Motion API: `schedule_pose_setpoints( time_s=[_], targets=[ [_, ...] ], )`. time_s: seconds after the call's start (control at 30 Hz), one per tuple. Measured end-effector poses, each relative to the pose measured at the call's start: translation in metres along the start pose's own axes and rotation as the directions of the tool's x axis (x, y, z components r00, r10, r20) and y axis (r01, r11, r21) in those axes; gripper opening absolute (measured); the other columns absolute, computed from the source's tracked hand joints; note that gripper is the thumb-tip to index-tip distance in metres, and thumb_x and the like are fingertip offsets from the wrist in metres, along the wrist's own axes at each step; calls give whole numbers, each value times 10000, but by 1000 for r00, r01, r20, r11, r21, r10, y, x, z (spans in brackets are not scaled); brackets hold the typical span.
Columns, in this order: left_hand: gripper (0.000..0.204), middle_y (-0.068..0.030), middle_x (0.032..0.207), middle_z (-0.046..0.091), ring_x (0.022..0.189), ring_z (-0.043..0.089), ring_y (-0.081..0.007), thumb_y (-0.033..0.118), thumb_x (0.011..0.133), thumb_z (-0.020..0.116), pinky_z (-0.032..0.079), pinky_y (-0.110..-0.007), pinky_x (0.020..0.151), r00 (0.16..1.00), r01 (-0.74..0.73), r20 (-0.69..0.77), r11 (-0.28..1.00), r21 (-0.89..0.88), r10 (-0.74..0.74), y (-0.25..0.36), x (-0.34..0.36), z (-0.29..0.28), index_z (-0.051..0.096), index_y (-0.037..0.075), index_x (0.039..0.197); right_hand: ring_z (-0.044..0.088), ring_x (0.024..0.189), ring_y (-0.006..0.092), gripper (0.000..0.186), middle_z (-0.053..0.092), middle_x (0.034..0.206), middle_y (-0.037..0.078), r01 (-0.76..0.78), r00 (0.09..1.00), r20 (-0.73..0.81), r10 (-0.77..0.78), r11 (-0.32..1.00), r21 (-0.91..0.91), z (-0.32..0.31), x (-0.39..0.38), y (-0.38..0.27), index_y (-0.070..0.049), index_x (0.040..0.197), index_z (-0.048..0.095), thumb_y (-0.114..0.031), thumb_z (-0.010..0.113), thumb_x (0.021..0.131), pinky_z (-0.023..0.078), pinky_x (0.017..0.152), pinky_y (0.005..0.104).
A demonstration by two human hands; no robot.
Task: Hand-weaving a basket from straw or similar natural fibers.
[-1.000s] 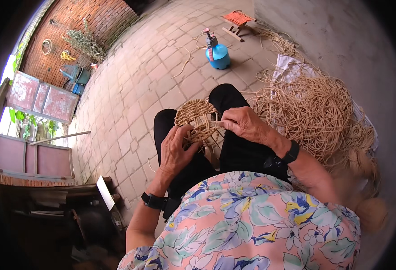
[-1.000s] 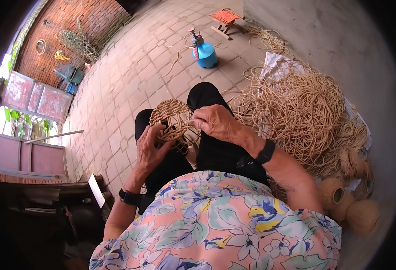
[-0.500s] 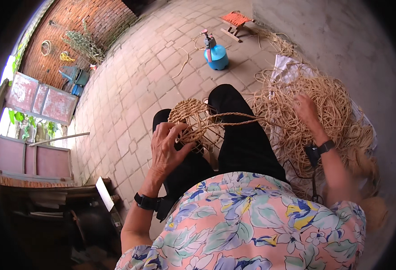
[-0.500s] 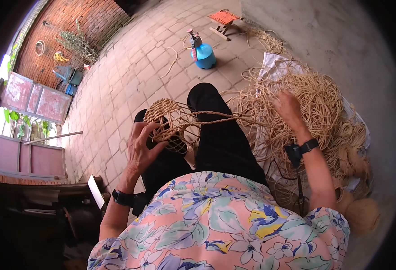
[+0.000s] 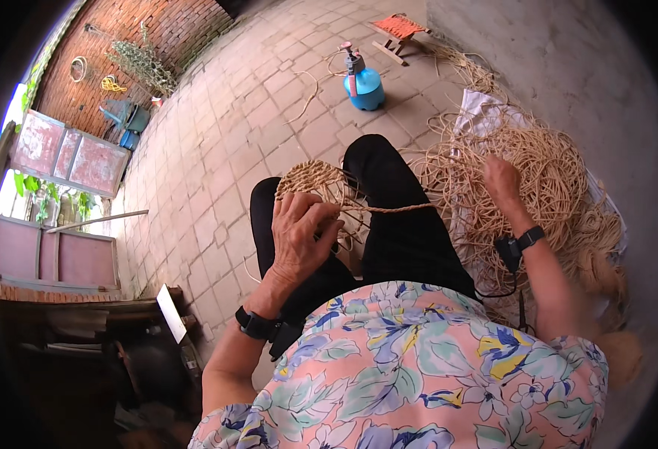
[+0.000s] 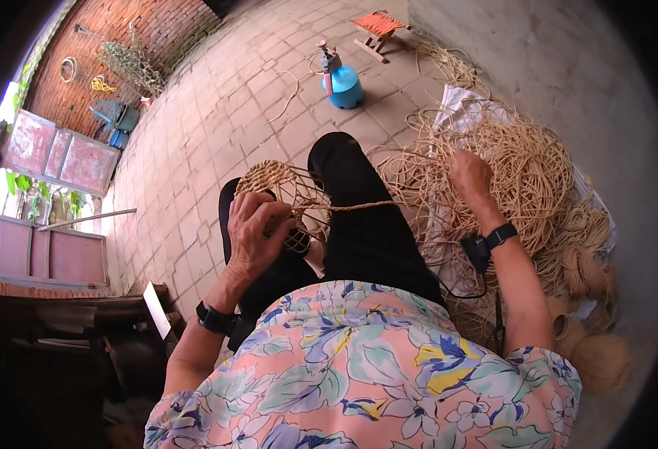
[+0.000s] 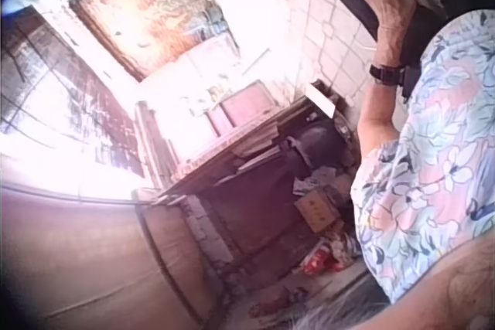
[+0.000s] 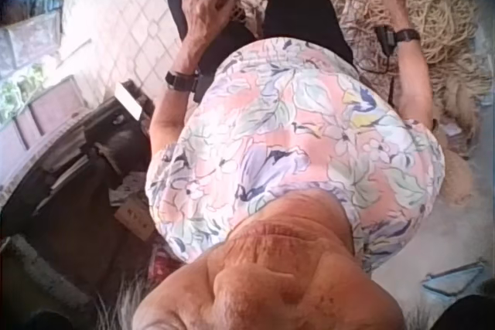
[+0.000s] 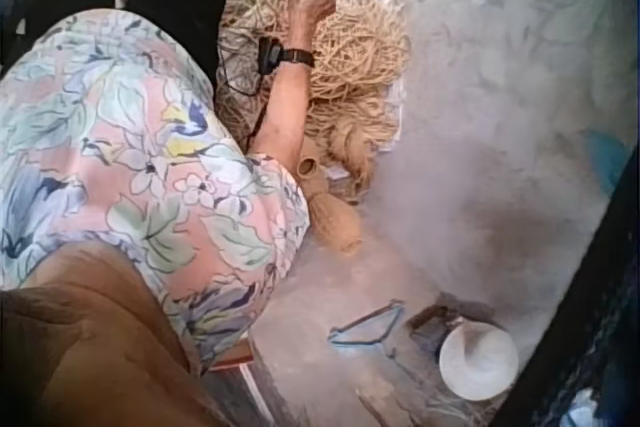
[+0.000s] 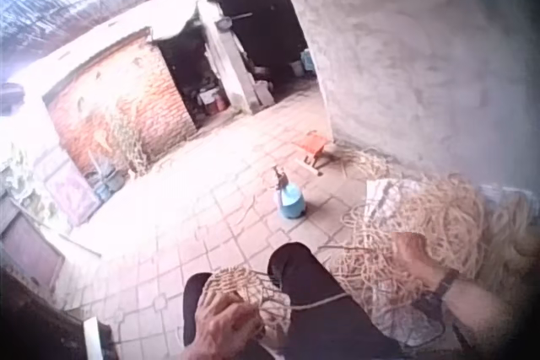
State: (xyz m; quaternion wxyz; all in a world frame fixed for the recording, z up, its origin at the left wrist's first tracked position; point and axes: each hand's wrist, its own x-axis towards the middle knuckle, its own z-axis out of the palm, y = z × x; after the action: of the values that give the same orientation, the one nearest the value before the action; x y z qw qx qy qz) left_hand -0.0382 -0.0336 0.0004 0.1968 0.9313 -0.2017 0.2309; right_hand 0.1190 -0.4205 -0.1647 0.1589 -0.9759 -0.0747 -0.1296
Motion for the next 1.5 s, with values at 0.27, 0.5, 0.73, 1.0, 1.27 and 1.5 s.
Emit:
schedule_pose_setpoints(
  time_s=[0.27, 0.5, 0.73, 1.0, 1.27, 1.5],
  targets=[
    [181, -44, 868, 569, 841, 549, -259, 163, 730, 799, 387, -394, 750, 997, 80, 3, 997, 0, -80, -1, 12, 6, 635, 93, 761, 654, 869, 307, 133, 666, 897, 129, 303, 919, -24, -393, 667, 681, -68, -19, -139, -26, 947, 651, -127, 669, 862, 515, 781, 415],
    [203, -64, 819, 564, 850, 572, -282, 129, 723, 757, 416, -408, 757, 976, 184, 90, 974, 132, -197, 9, 25, 17, 563, 78, 754, 667, 820, 331, 116, 678, 854, 149, 290, 792, 78, -606, 486, 825, -62, -32, -188, -32, 895, 680, -145, 676, 866, 522, 719, 406],
    [332, -109, 792, 637, 794, 633, -327, 49, 749, 630, 486, -462, 693, 971, 151, 182, 988, 27, -154, 4, 38, 3, 605, 96, 1077, 684, 748, 342, 92, 685, 775, 158, 266, 843, 66, -534, 520, 811, -55, -27, -218, -40, 876, 681, -128, 672, 856, 529, 673, 422],
    [531, -113, 793, 676, 732, 679, -325, 38, 819, 674, 531, -414, 656, 873, 12, 488, 1000, 16, -18, -7, 65, -11, 555, 149, 1324, 675, 718, 354, 72, 675, 744, 148, 310, 868, -33, -495, 490, 815, -54, -27, -227, -65, 880, 664, -132, 671, 855, 519, 630, 437],
    [430, -13, 826, 613, 639, 541, -60, 35, 885, 656, 419, -243, 531, 825, 550, 476, 624, -555, -304, -1, 49, -27, 564, 116, 1297, 632, 803, 270, 230, 621, 891, 89, 465, 875, -255, -412, 565, 682, -73, -20, -212, -54, 1011, 611, -64, 714, 806, 504, 691, 365],
    [222, 24, 826, 595, 702, 524, -19, 120, 1005, 579, 412, -169, 610, 795, 585, 564, 34, -810, -225, -9, 31, -53, 607, 56, 1217, 594, 713, 116, 153, 649, 879, 66, 231, 911, -112, -397, 267, 936, -97, 0, -246, -12, 1073, 655, -97, 638, 946, 485, 640, 283]
  ],
)
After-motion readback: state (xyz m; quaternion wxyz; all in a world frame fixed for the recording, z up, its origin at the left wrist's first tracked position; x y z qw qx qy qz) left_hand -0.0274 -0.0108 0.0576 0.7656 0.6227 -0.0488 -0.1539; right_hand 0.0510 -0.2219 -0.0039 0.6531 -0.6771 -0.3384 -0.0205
